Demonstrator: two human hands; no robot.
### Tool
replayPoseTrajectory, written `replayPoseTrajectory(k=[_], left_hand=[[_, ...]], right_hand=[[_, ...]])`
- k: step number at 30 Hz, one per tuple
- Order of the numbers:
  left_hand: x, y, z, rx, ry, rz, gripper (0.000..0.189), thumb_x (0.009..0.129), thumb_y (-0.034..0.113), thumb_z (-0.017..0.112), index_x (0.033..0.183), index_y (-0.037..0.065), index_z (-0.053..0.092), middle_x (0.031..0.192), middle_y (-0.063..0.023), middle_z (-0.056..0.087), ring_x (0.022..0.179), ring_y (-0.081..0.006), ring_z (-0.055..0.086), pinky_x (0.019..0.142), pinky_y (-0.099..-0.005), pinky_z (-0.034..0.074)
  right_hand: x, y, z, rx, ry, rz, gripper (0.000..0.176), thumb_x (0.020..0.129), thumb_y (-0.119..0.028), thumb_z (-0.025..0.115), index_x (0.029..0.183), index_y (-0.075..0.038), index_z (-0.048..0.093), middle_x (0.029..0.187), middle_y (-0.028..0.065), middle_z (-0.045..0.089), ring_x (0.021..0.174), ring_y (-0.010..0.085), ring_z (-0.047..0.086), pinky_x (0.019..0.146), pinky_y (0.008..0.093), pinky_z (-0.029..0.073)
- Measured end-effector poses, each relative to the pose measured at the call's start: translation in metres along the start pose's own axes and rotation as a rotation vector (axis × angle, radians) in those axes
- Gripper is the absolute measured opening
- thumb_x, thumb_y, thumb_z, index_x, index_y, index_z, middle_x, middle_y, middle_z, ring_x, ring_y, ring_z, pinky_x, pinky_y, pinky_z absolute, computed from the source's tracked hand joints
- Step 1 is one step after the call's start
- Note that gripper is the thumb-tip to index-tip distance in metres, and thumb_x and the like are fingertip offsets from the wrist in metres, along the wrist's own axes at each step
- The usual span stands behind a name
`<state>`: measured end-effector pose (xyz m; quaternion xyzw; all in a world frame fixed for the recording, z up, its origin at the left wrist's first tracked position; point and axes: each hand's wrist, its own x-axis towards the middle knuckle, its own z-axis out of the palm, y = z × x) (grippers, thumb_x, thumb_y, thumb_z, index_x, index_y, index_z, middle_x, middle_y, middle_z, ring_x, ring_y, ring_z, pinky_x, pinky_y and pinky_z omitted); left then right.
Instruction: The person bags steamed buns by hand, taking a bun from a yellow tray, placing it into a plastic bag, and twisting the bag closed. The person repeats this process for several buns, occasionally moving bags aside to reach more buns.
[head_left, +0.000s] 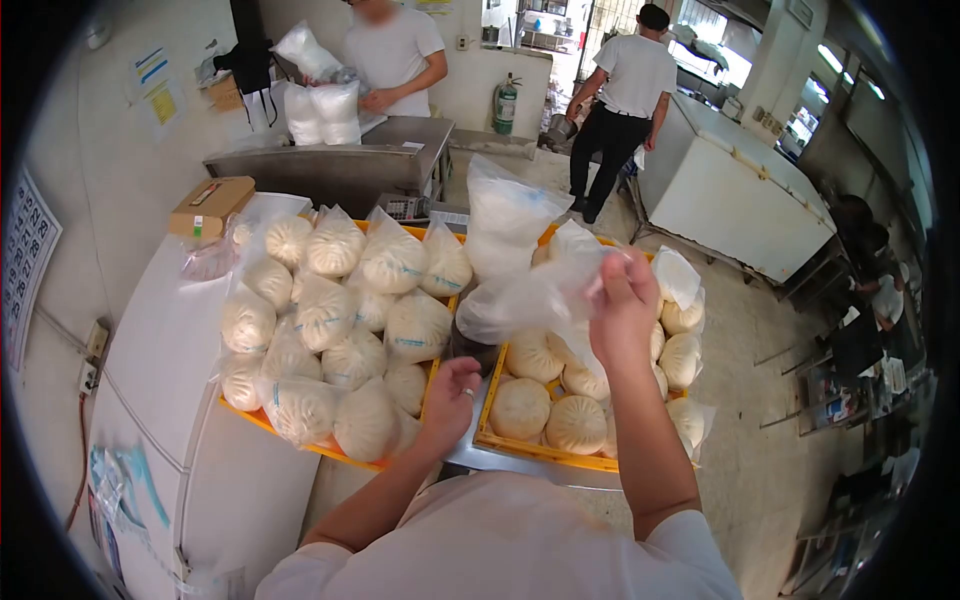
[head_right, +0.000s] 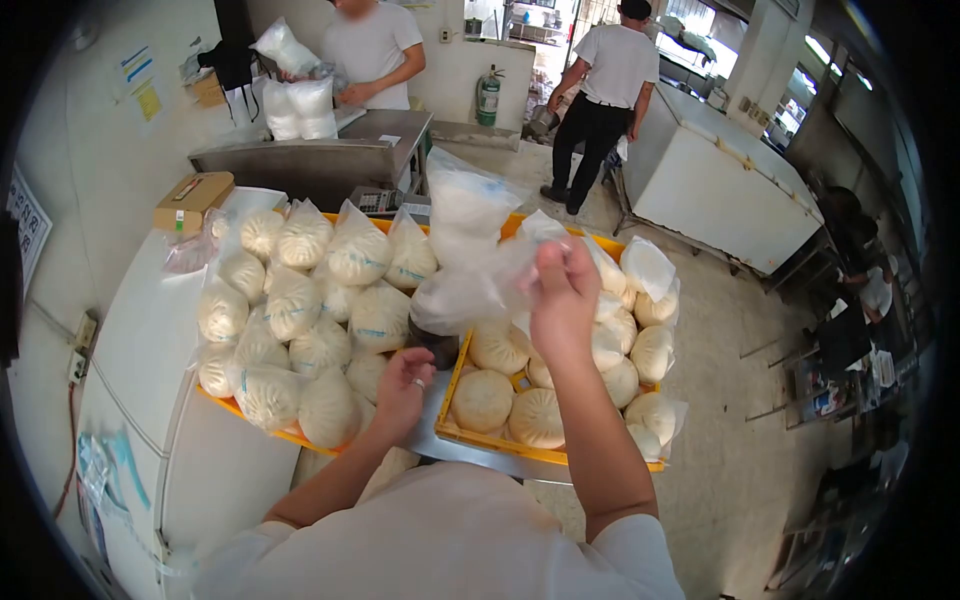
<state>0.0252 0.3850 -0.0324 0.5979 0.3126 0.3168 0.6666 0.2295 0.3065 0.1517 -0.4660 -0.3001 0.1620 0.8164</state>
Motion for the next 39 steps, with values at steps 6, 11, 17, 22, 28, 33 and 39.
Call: replayPoseTrajectory(k=[6, 11, 17, 22, 28, 33, 39], left_hand=[[0.052, 0.042, 0.003, 0.673, 0.155, 0.437, 0.088, 0.067, 0.018, 0.091, 0.139, 0.0, 0.042, 0.131, -0.0213, 0.057, 0.119, -0.0338, 0.058, 0.103, -0.0413, 0.046], [0.074, 0.036, 0.019, 0.546, 0.102, 0.293, 0.093, 0.062, 0.022, 0.095, 0.138, 0.003, 0.043, 0.125, -0.0176, 0.062, 0.117, -0.0325, 0.062, 0.1, -0.0416, 0.05], [0.048, 0.059, 0.013, 0.51, 0.08, 0.415, 0.085, 0.063, 0.022, 0.092, 0.133, 0.003, 0.048, 0.121, -0.0187, 0.062, 0.114, -0.0333, 0.062, 0.099, -0.0428, 0.05], [0.003, 0.122, -0.027, 0.484, 0.041, 0.513, 0.085, 0.06, 0.024, 0.094, 0.13, 0.005, 0.05, 0.118, -0.0148, 0.064, 0.109, -0.0307, 0.065, 0.095, -0.0409, 0.052], [-0.055, 0.181, -0.1, 0.49, -0.029, 0.46, 0.089, 0.058, 0.026, 0.096, 0.131, 0.002, 0.05, 0.12, -0.0116, 0.065, 0.11, -0.025, 0.065, 0.096, -0.0365, 0.051], [-0.121, 0.194, -0.133, 0.48, 0.091, 0.457, 0.083, 0.058, 0.026, 0.096, 0.127, 0.002, 0.055, 0.114, -0.011, 0.067, 0.105, -0.024, 0.067, 0.095, -0.0364, 0.051], [-0.188, 0.218, -0.17, 0.396, 0.279, 0.329, 0.073, 0.057, 0.021, 0.096, 0.118, 0.002, 0.06, 0.111, -0.009, 0.069, 0.1, -0.019, 0.067, 0.093, -0.0351, 0.052]], right_hand=[[-0.055, -0.014, -0.044, 0.147, 0.143, 0.18, 0.015, 0.102, -0.02, 0.059, 0.089, -0.013, 0.057, 0.069, -0.0047, 0.052, 0.054, 0.0066, 0.046, 0.048, 0.0248, 0.037], [-0.094, 0.003, -0.059, 0.114, 0.278, 0.351, 0.017, 0.103, -0.02, 0.057, 0.087, -0.013, 0.056, 0.066, -0.0035, 0.053, 0.05, 0.007, 0.044, 0.044, 0.0242, 0.033], [-0.109, 0.024, -0.058, 0.183, 0.238, 0.368, 0.017, 0.104, -0.019, 0.056, 0.088, -0.011, 0.056, 0.067, -0.0024, 0.054, 0.054, 0.0084, 0.049, 0.047, 0.0249, 0.038], [-0.115, 0.026, -0.003, 0.231, 0.139, 0.463, 0.015, 0.102, -0.018, 0.058, 0.088, -0.011, 0.057, 0.075, -0.0023, 0.059, 0.066, 0.0084, 0.056, 0.062, 0.0242, 0.046], [-0.159, 0.03, 0.064, 0.306, -0.107, 0.58, 0.009, 0.102, -0.016, 0.059, 0.098, -0.009, 0.059, 0.086, 0.0007, 0.064, 0.075, 0.0106, 0.061, 0.068, 0.0263, 0.05], [-0.195, 0.02, 0.088, 0.415, -0.287, 0.774, 0.007, 0.102, -0.014, 0.058, 0.102, -0.007, 0.058, 0.088, 0.0012, 0.063, 0.079, 0.0107, 0.061, 0.071, 0.0262, 0.05], [-0.232, 0.023, 0.115, 0.498, -0.421, 0.929, 0.009, 0.102, -0.014, 0.059, 0.102, -0.006, 0.059, 0.089, 0.0006, 0.062, 0.08, 0.0097, 0.059, 0.073, 0.0266, 0.05]])
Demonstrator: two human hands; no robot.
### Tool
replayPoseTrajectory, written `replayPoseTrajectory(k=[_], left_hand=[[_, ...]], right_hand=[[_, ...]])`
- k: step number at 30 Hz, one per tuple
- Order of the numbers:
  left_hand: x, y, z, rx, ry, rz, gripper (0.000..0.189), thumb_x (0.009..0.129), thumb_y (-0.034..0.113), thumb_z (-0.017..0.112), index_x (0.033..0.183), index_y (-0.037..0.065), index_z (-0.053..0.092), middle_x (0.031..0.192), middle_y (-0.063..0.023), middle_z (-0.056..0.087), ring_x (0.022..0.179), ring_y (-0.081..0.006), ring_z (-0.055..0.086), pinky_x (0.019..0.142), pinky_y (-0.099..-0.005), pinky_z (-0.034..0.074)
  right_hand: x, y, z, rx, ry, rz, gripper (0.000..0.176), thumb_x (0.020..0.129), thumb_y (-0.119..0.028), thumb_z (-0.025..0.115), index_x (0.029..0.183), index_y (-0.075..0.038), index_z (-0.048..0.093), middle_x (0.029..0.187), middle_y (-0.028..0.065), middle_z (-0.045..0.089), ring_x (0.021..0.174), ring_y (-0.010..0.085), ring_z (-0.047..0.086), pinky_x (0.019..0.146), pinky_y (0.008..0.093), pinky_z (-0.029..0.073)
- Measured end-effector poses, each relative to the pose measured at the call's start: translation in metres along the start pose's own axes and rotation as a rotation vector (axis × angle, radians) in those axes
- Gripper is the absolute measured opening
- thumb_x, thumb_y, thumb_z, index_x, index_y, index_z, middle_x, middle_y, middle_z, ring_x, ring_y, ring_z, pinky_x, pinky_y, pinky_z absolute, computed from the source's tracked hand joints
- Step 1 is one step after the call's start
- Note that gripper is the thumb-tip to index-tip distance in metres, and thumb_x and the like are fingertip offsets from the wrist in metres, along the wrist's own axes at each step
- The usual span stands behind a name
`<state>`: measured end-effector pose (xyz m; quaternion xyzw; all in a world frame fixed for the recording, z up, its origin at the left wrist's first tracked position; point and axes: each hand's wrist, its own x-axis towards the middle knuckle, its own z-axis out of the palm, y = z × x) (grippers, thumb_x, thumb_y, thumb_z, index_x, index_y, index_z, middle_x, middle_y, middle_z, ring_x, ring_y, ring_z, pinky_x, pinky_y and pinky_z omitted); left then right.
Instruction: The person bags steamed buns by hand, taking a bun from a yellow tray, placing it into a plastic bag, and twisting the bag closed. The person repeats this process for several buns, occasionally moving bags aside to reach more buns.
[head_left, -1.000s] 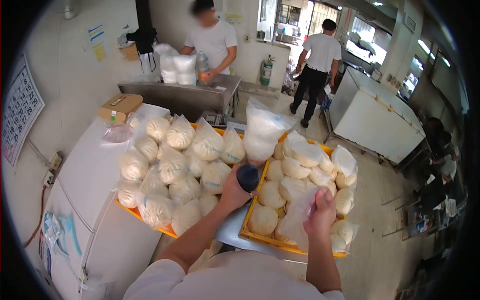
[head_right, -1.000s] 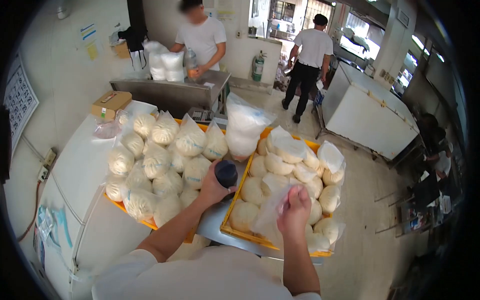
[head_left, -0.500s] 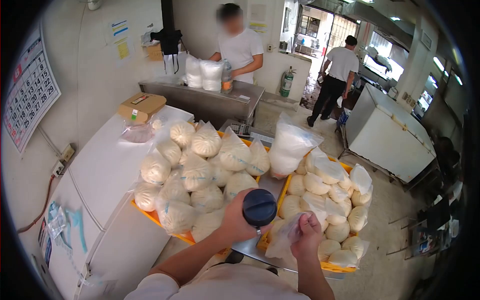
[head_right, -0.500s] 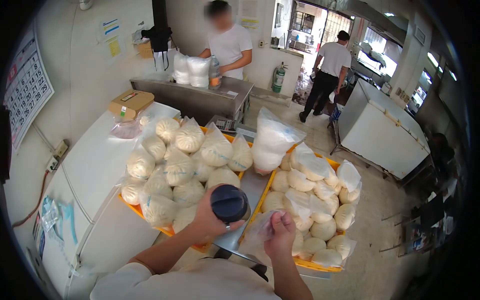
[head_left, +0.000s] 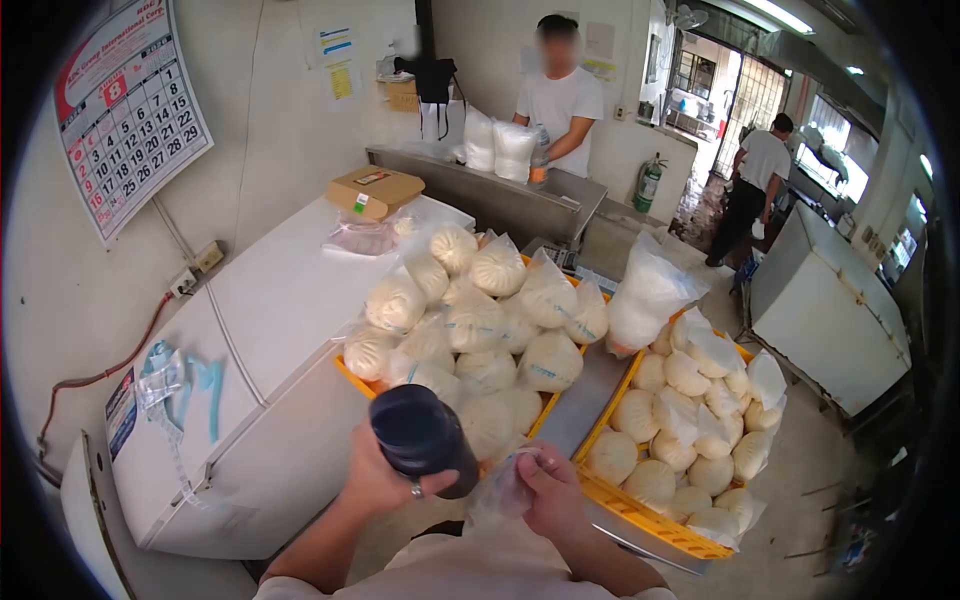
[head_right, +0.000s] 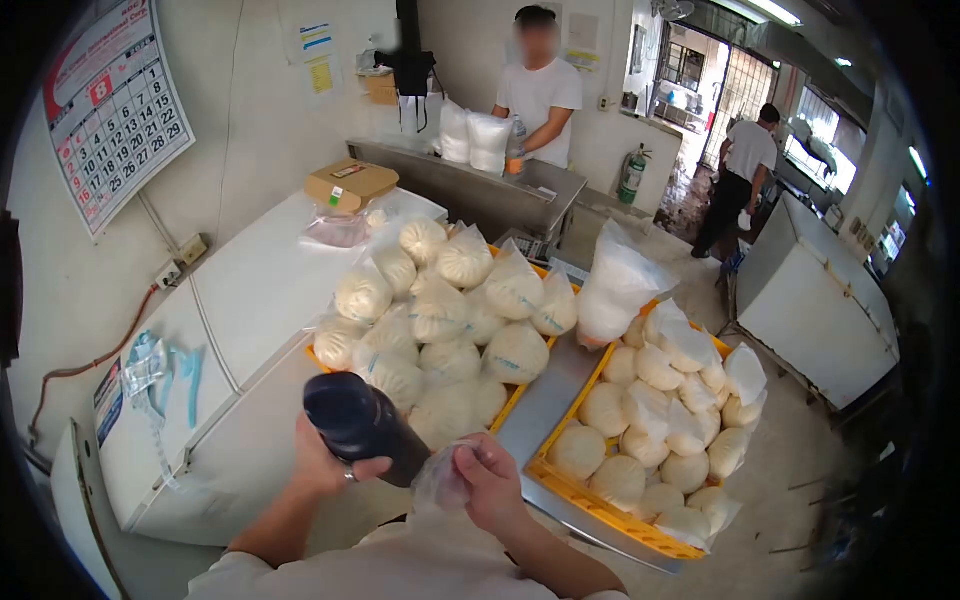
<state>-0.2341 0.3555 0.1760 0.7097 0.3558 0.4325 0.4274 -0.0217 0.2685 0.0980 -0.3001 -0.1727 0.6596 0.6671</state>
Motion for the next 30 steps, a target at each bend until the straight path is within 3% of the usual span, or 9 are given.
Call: replayPoseTrajectory(k=[6, 12, 15, 18, 24, 27, 30], left_hand=[[-0.018, -0.017, -0.061, 0.079, 0.285, -0.032, 0.075, 0.055, 0.014, 0.093, 0.12, 0.002, 0.057, 0.108, -0.0076, 0.069, 0.098, -0.0198, 0.067, 0.092, -0.035, 0.053], [-0.009, -0.054, -0.122, 0.133, 0.344, -0.007, 0.072, 0.056, 0.011, 0.09, 0.12, 0.003, 0.057, 0.106, -0.0061, 0.067, 0.098, -0.0185, 0.065, 0.092, -0.0347, 0.052], [0.003, -0.082, -0.172, 0.062, 0.357, 0.051, 0.07, 0.057, 0.011, 0.089, 0.119, 0.003, 0.057, 0.106, -0.0061, 0.067, 0.097, -0.0189, 0.065, 0.091, -0.0344, 0.052], [0.022, -0.109, -0.236, 0.052, 0.388, 0.083, 0.071, 0.058, 0.007, 0.091, 0.12, 0.004, 0.057, 0.104, -0.0075, 0.069, 0.095, -0.0194, 0.067, 0.09, -0.0342, 0.053], [0.066, -0.159, -0.349, 0.242, 0.611, 0.015, 0.065, 0.059, 0.006, 0.089, 0.114, 0.005, 0.056, 0.099, -0.0086, 0.068, 0.091, -0.0245, 0.067, 0.087, -0.0365, 0.052], [0.091, -0.197, -0.39, 0.346, 0.697, -0.017, 0.063, 0.062, 0.008, 0.088, 0.116, 0.006, 0.056, 0.1, -0.01, 0.068, 0.094, -0.0279, 0.067, 0.09, -0.0376, 0.051], [0.109, -0.225, -0.42, 0.307, 0.773, -0.022, 0.065, 0.062, 0.009, 0.087, 0.119, 0.006, 0.056, 0.102, -0.0106, 0.067, 0.095, -0.0283, 0.066, 0.09, -0.0378, 0.05]], right_hand=[[-0.007, 0.045, 0.023, -0.071, -0.044, 0.074, 0.009, 0.101, -0.015, 0.061, 0.103, -0.006, 0.061, 0.09, 0.0006, 0.063, 0.082, 0.01, 0.06, 0.075, 0.0265, 0.051], [0.021, 0.097, 0.071, -0.317, -0.145, -0.013, 0.01, 0.102, -0.015, 0.058, 0.103, -0.005, 0.061, 0.092, 0.0023, 0.065, 0.079, 0.0086, 0.059, 0.073, 0.0248, 0.05], [0.044, 0.124, 0.117, -0.346, -0.101, -0.066, 0.017, 0.105, -0.02, 0.055, 0.101, -0.005, 0.061, 0.083, -0.0007, 0.062, 0.078, 0.0088, 0.058, 0.07, 0.0241, 0.046], [0.087, 0.181, 0.154, -0.122, -0.053, -0.081, 0.016, 0.105, -0.019, 0.055, 0.101, -0.005, 0.061, 0.083, 0.0004, 0.062, 0.078, 0.0092, 0.058, 0.069, 0.0249, 0.047], [0.144, 0.266, 0.227, -0.313, -0.07, 0.024, 0.015, 0.105, -0.018, 0.054, 0.104, -0.005, 0.06, 0.086, 0.0016, 0.062, 0.077, 0.0104, 0.058, 0.067, 0.0264, 0.048], [0.153, 0.291, 0.252, -0.171, 0.003, 0.006, 0.016, 0.106, -0.018, 0.053, 0.104, -0.004, 0.06, 0.088, 0.0017, 0.062, 0.076, 0.0103, 0.057, 0.066, 0.0265, 0.047], [0.161, 0.302, 0.259, -0.218, 0.034, -0.001, 0.017, 0.106, -0.018, 0.053, 0.104, -0.003, 0.06, 0.087, 0.0018, 0.062, 0.076, 0.0107, 0.057, 0.066, 0.026, 0.048]])
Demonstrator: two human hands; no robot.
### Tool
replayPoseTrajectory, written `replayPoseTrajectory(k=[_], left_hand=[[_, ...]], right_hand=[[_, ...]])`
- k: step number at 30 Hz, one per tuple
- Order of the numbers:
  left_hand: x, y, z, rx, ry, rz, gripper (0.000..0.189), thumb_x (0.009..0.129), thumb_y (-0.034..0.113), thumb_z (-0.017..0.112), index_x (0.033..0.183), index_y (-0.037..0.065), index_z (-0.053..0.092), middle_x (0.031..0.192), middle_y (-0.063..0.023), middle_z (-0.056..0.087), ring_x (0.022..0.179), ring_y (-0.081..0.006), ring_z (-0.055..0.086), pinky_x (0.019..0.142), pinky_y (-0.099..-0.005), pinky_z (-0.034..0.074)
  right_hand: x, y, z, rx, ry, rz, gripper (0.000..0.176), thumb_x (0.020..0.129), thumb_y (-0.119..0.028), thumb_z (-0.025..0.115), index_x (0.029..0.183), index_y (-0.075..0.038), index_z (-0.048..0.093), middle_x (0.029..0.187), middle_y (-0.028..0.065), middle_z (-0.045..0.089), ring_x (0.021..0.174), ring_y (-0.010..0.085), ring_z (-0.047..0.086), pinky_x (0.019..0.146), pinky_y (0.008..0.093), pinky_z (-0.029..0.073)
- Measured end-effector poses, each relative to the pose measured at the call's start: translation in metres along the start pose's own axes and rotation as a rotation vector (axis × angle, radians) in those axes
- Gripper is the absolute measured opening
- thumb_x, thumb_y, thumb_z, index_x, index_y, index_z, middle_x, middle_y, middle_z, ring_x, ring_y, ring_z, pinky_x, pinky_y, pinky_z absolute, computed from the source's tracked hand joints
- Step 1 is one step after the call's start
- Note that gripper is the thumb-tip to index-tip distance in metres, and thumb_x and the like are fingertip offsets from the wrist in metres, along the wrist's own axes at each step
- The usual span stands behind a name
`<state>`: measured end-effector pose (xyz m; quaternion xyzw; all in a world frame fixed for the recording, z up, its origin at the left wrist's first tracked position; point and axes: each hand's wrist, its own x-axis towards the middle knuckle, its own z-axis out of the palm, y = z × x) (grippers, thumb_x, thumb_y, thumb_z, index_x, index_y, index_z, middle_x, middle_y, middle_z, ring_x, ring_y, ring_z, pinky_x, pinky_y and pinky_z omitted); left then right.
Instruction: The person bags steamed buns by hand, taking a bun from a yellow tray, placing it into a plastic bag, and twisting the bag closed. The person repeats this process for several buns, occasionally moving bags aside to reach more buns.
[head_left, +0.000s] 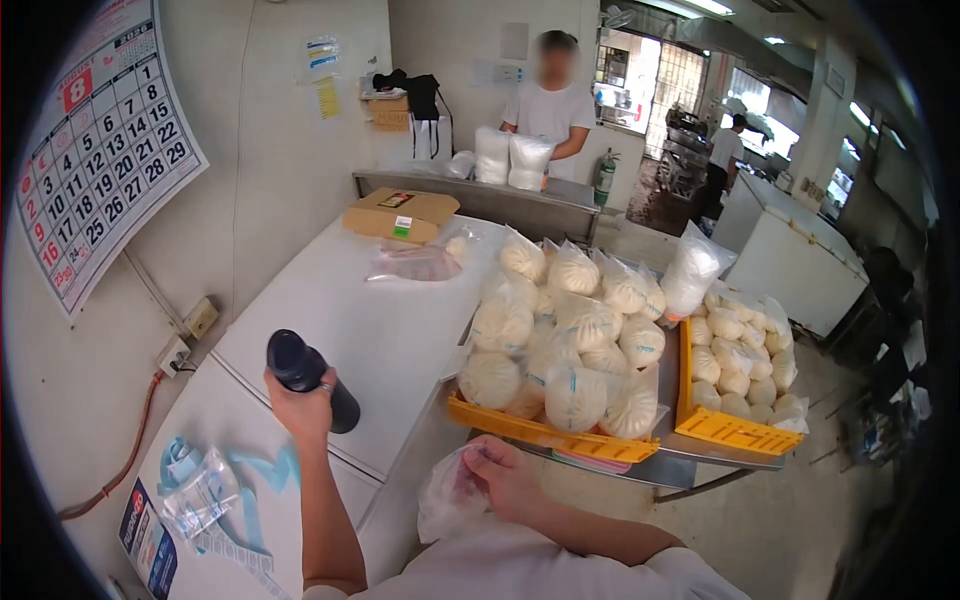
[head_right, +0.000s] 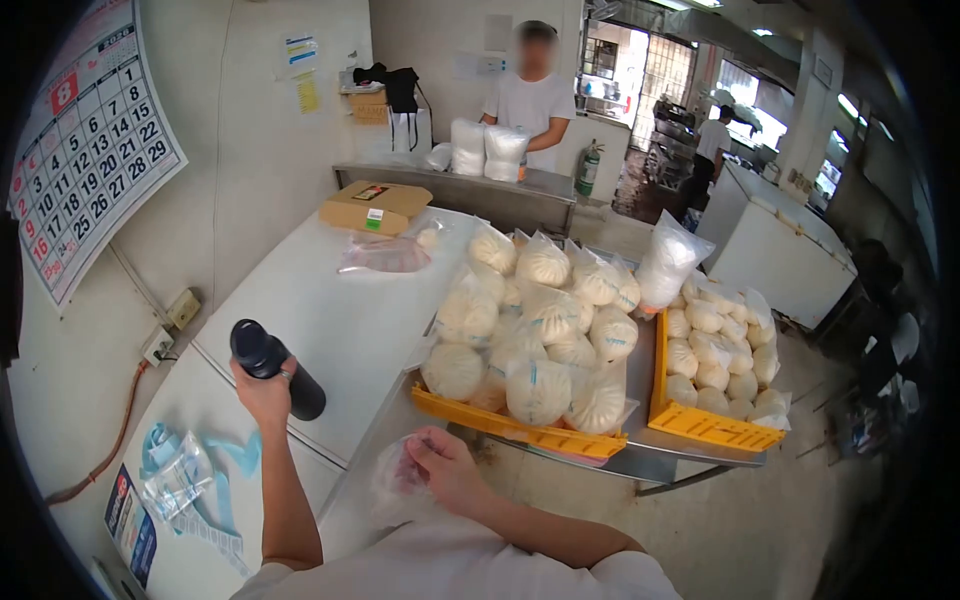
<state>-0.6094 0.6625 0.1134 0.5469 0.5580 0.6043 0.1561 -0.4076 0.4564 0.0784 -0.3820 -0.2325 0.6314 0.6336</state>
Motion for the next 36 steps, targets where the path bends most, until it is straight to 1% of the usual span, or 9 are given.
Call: replayPoseTrajectory(k=[8, 11, 15, 17, 20, 22, 27, 31, 36], left_hand=[[0.032, -0.031, 0.005, 0.023, -0.021, 0.001, 0.083, 0.069, 0.019, 0.088, 0.138, 0.0, 0.045, 0.125, -0.0169, 0.061, 0.11, -0.0337, 0.061, 0.101, -0.0398, 0.045], [0.007, -0.009, -0.014, 0.247, 0.195, 0.325, 0.081, 0.076, 0.016, 0.086, 0.141, -0.002, 0.042, 0.135, -0.0176, 0.057, 0.123, -0.0312, 0.056, 0.106, -0.0405, 0.042], [-0.065, -0.034, -0.031, -0.293, -0.487, 0.363, 0.059, 0.083, 0.011, 0.074, 0.135, -0.001, 0.047, 0.138, -0.0156, 0.051, 0.133, -0.026, 0.045, 0.11, -0.043, 0.036], [-0.113, 0.011, -0.023, -0.655, -1.005, -0.063, 0.058, 0.078, 0.021, 0.077, 0.128, 0.003, 0.055, 0.132, -0.0142, 0.055, 0.128, -0.0249, 0.05, 0.11, -0.0411, 0.039], [-0.168, 0.039, -0.007, -0.336, -1.353, 0.351, 0.047, 0.086, 0.018, 0.075, 0.126, 0.003, 0.056, 0.125, -0.0113, 0.06, 0.115, -0.0206, 0.059, 0.102, -0.0371, 0.047], [-0.233, 0.004, 0.009, -0.598, -1.427, -0.291, 0.042, 0.089, 0.011, 0.073, 0.125, 0.003, 0.056, 0.119, -0.0089, 0.063, 0.109, -0.0181, 0.062, 0.096, -0.0358, 0.051], [-0.276, 0.048, 0.047, -0.575, -1.285, -0.56, 0.01, 0.097, 0.005, 0.062, 0.107, 0.002, 0.062, 0.096, -0.0043, 0.067, 0.084, -0.0111, 0.064, 0.078, -0.0283, 0.054], [-0.323, 0.126, 0.087, -0.811, -0.993, -1.101, 0.006, 0.097, 0.009, 0.065, 0.096, 0.003, 0.065, 0.08, -0.0003, 0.064, 0.072, -0.0066, 0.059, 0.064, -0.0232, 0.05], [-0.413, 0.198, 0.131, -0.457, -1.391, -0.41, 0.019, 0.091, 0.017, 0.076, 0.1, 0.003, 0.066, 0.083, 0.001, 0.062, 0.074, -0.0051, 0.056, 0.059, -0.0218, 0.044]], right_hand=[[0.013, 0.005, 0.014, -0.121, 0.055, -0.044, 0.016, 0.106, -0.018, 0.053, 0.102, -0.004, 0.061, 0.088, -0.0003, 0.062, 0.075, 0.0074, 0.056, 0.064, 0.0239, 0.046], [0.011, 0.006, 0.007, -0.058, 0.17, -0.067, 0.016, 0.105, -0.019, 0.054, 0.101, -0.004, 0.06, 0.088, 0.0004, 0.063, 0.075, 0.0087, 0.057, 0.065, 0.0257, 0.048], [-0.009, -0.018, -0.001, 0.108, 0.215, -0.09, 0.014, 0.105, -0.018, 0.054, 0.101, -0.006, 0.059, 0.09, 0.0033, 0.064, 0.079, 0.0141, 0.063, 0.071, 0.0322, 0.055], [-0.014, -0.023, -0.021, 0.253, 0.22, -0.173, 0.013, 0.105, -0.017, 0.053, 0.1, -0.006, 0.059, 0.091, 0.0055, 0.065, 0.082, 0.0179, 0.066, 0.074, 0.037, 0.057], [-0.03, -0.046, -0.047, 0.411, 0.311, -0.313, 0.012, 0.104, -0.016, 0.051, 0.099, -0.007, 0.058, 0.093, 0.0077, 0.067, 0.087, 0.0216, 0.068, 0.077, 0.0406, 0.058], [-0.051, -0.06, -0.072, 0.479, 0.362, -0.401, 0.013, 0.104, -0.016, 0.05, 0.098, -0.008, 0.058, 0.094, 0.0085, 0.068, 0.089, 0.0229, 0.069, 0.078, 0.0415, 0.059], [-0.128, -0.089, -0.162, 0.5, 0.491, -0.611, 0.012, 0.104, -0.016, 0.05, 0.097, -0.008, 0.058, 0.096, 0.0086, 0.069, 0.089, 0.0231, 0.07, 0.077, 0.0417, 0.059], [-0.209, -0.091, -0.255, 0.201, 0.711, -0.586, 0.015, 0.099, -0.014, 0.059, 0.108, -0.002, 0.058, 0.104, 0.0059, 0.066, 0.097, 0.021, 0.066, 0.09, 0.0392, 0.053], [-0.308, -0.116, -0.286, -0.956, 1.106, -0.663, 0.051, 0.091, -0.007, 0.067, 0.137, 0.002, 0.047, 0.131, 0.0133, 0.058, 0.117, 0.0239, 0.058, 0.1, 0.0344, 0.046]])
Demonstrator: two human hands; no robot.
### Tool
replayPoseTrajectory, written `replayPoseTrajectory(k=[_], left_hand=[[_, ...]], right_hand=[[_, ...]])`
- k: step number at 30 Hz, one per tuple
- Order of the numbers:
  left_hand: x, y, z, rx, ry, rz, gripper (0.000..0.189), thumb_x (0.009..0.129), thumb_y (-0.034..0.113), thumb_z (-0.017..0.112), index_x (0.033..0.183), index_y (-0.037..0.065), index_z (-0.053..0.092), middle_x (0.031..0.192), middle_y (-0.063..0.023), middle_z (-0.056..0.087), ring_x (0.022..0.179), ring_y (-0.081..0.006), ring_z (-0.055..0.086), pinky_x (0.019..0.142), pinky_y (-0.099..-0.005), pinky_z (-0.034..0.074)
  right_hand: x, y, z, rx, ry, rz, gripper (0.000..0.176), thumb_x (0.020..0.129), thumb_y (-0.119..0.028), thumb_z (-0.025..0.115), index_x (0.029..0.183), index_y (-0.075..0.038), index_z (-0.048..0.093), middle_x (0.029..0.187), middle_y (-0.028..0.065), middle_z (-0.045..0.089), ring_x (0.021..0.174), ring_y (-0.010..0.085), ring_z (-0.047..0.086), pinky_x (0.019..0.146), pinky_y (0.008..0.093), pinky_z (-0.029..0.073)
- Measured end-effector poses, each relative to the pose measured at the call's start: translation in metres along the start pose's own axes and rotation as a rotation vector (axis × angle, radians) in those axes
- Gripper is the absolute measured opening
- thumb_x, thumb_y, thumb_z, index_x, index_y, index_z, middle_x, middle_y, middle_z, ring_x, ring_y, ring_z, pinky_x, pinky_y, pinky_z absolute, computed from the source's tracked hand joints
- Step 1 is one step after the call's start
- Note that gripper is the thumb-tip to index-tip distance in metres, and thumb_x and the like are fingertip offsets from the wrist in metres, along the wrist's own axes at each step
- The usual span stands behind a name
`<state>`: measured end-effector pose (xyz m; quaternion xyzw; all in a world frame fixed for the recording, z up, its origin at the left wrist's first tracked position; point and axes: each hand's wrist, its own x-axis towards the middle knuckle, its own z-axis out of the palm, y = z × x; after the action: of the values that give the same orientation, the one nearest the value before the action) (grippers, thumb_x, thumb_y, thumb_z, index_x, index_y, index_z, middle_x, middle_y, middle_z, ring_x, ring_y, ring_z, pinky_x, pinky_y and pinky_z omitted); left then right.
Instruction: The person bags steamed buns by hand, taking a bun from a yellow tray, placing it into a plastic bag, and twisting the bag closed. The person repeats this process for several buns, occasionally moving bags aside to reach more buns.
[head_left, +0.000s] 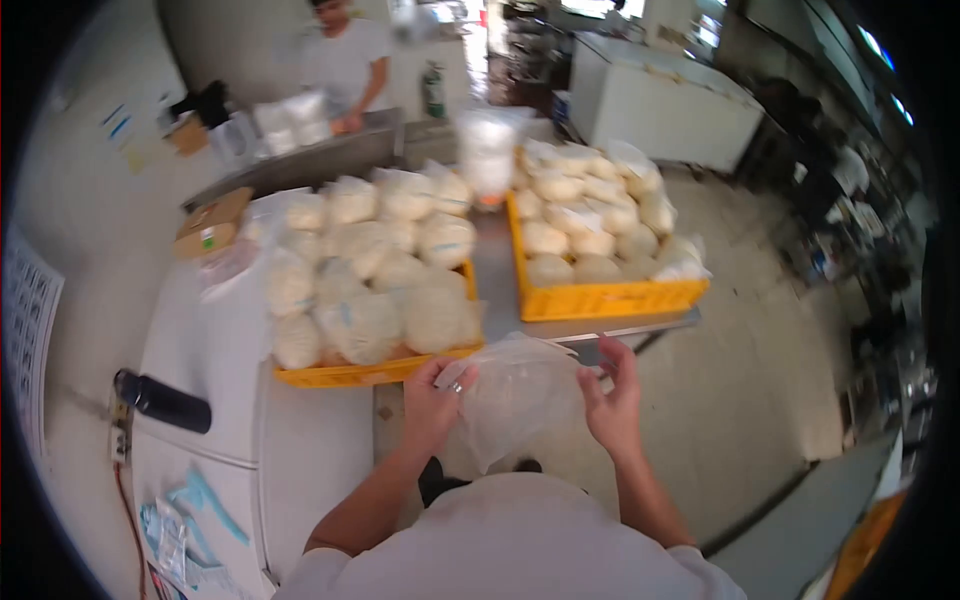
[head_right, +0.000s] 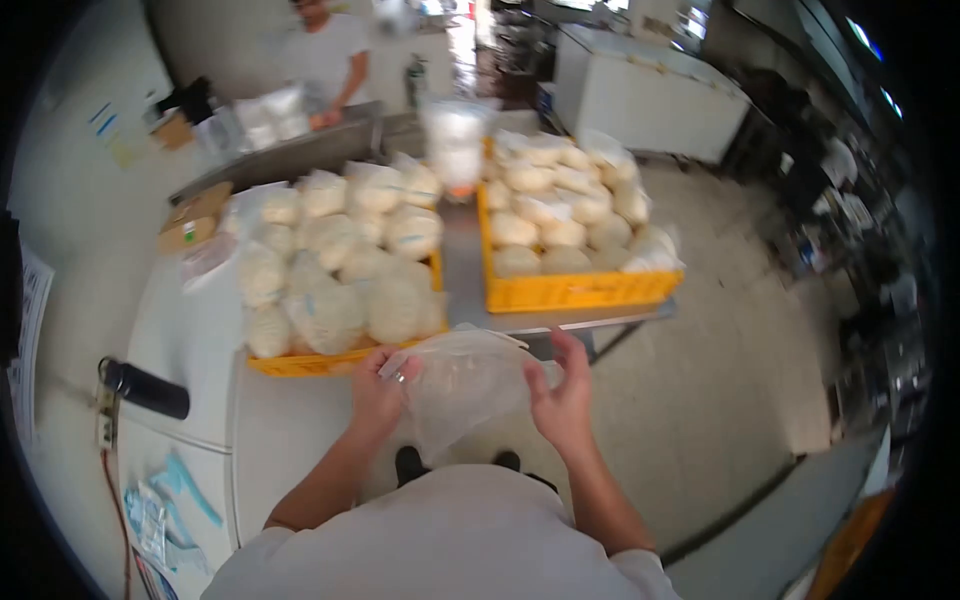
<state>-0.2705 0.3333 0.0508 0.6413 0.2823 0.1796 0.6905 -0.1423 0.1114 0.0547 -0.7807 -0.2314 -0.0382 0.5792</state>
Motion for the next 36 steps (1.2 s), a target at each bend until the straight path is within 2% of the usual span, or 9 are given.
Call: replayPoseTrajectory(k=[2, 5, 10, 16, 22, 26, 30, 31, 36], left_hand=[[0.006, -0.002, 0.049, 0.01, -0.18, 0.021, 0.024, 0.089, 0.019, 0.079, 0.102, 0.003, 0.066, 0.086, 0.0011, 0.063, 0.077, -0.005, 0.056, 0.061, -0.022, 0.045], [0.02, -0.001, 0.116, -0.13, -0.427, -0.004, 0.024, 0.089, 0.018, 0.078, 0.104, 0.003, 0.067, 0.091, 0.0015, 0.064, 0.082, -0.0051, 0.056, 0.066, -0.0226, 0.045], [0.051, -0.008, 0.148, -0.225, -0.614, -0.162, 0.014, 0.095, 0.01, 0.067, 0.108, 0.005, 0.067, 0.103, 0.001, 0.063, 0.088, -0.0076, 0.057, 0.072, -0.0229, 0.046], [0.143, -0.029, 0.174, -0.568, -0.323, -0.408, 0.01, 0.1, 0.015, 0.06, 0.102, 0.007, 0.064, 0.091, -0.0007, 0.061, 0.072, -0.0109, 0.056, 0.057, -0.0237, 0.043], [0.211, 0.028, 0.196, -0.368, -0.429, -0.381, 0.016, 0.099, 0.019, 0.062, 0.088, 0.009, 0.065, 0.066, 0.0047, 0.053, 0.047, -0.0068, 0.045, 0.043, -0.0236, 0.036], [0.261, 0.011, 0.196, -0.26, -0.285, -0.261, 0.019, 0.099, 0.021, 0.063, 0.087, 0.007, 0.065, 0.065, 0.0032, 0.053, 0.047, -0.0074, 0.048, 0.043, -0.0238, 0.037], [0.297, 0.004, 0.187, -0.349, -0.059, -0.265, 0.022, 0.1, 0.023, 0.064, 0.087, 0.006, 0.065, 0.067, 0.0013, 0.056, 0.044, -0.0084, 0.044, 0.041, -0.0254, 0.035], [0.305, -0.006, 0.183, -0.385, -0.024, -0.276, 0.022, 0.1, 0.024, 0.064, 0.088, 0.005, 0.065, 0.068, 0.0011, 0.056, 0.044, -0.0085, 0.043, 0.041, -0.0256, 0.035], [0.297, 0.016, 0.178, -0.317, 0.144, -0.251, 0.012, 0.097, 0.008, 0.057, 0.104, 0.003, 0.065, 0.073, -0.0022, 0.06, 0.048, -0.0093, 0.048, 0.043, -0.0256, 0.036]], right_hand=[[0.012, -0.02, -0.029, -0.132, -0.05, -0.217, 0.047, 0.089, -0.01, 0.072, 0.132, 0.0, 0.055, 0.122, 0.0121, 0.063, 0.111, 0.0234, 0.06, 0.098, 0.0363, 0.047], [0.035, 0.019, -0.055, -0.024, -0.635, -0.034, 0.035, 0.091, -0.012, 0.073, 0.122, 0.001, 0.063, 0.111, 0.0093, 0.069, 0.103, 0.0195, 0.063, 0.093, 0.0342, 0.049], [0.059, 0.063, -0.054, 0.44, -0.275, 0.3, 0.019, 0.096, -0.01, 0.066, 0.112, 0.001, 0.068, 0.099, 0.0059, 0.071, 0.092, 0.0125, 0.063, 0.084, 0.0294, 0.051], [0.129, 0.099, -0.054, 0.29, -0.213, 0.238, 0.014, 0.095, -0.008, 0.067, 0.105, 0.002, 0.069, 0.089, 0.0075, 0.07, 0.083, 0.0128, 0.062, 0.076, 0.0303, 0.051], [0.242, 0.108, -0.071, -0.018, -0.341, 0.1, 0.015, 0.094, -0.006, 0.068, 0.106, 0.002, 0.067, 0.094, 0.0067, 0.07, 0.088, 0.0124, 0.063, 0.081, 0.0292, 0.051], [0.308, 0.117, -0.066, 0.007, -0.375, 0.017, 0.02, 0.093, -0.006, 0.068, 0.112, 0.002, 0.065, 0.099, 0.0067, 0.07, 0.091, 0.013, 0.064, 0.085, 0.0301, 0.052], [0.388, 0.171, -0.06, -0.363, -0.345, -0.091, 0.036, 0.085, -0.012, 0.074, 0.117, 0.002, 0.065, 0.106, 0.014, 0.07, 0.096, 0.0264, 0.067, 0.09, 0.037, 0.053], [0.407, 0.197, -0.059, -0.514, -0.421, -0.179, 0.053, 0.08, -0.015, 0.076, 0.128, 0.001, 0.058, 0.122, 0.0188, 0.065, 0.111, 0.033, 0.062, 0.097, 0.0414, 0.05], [0.446, 0.247, -0.035, -0.86, -0.814, -0.294, 0.082, 0.074, -0.019, 0.081, 0.143, -0.002, 0.04, 0.141, 0.0212, 0.049, 0.133, 0.0367, 0.046, 0.107, 0.0437, 0.044]])
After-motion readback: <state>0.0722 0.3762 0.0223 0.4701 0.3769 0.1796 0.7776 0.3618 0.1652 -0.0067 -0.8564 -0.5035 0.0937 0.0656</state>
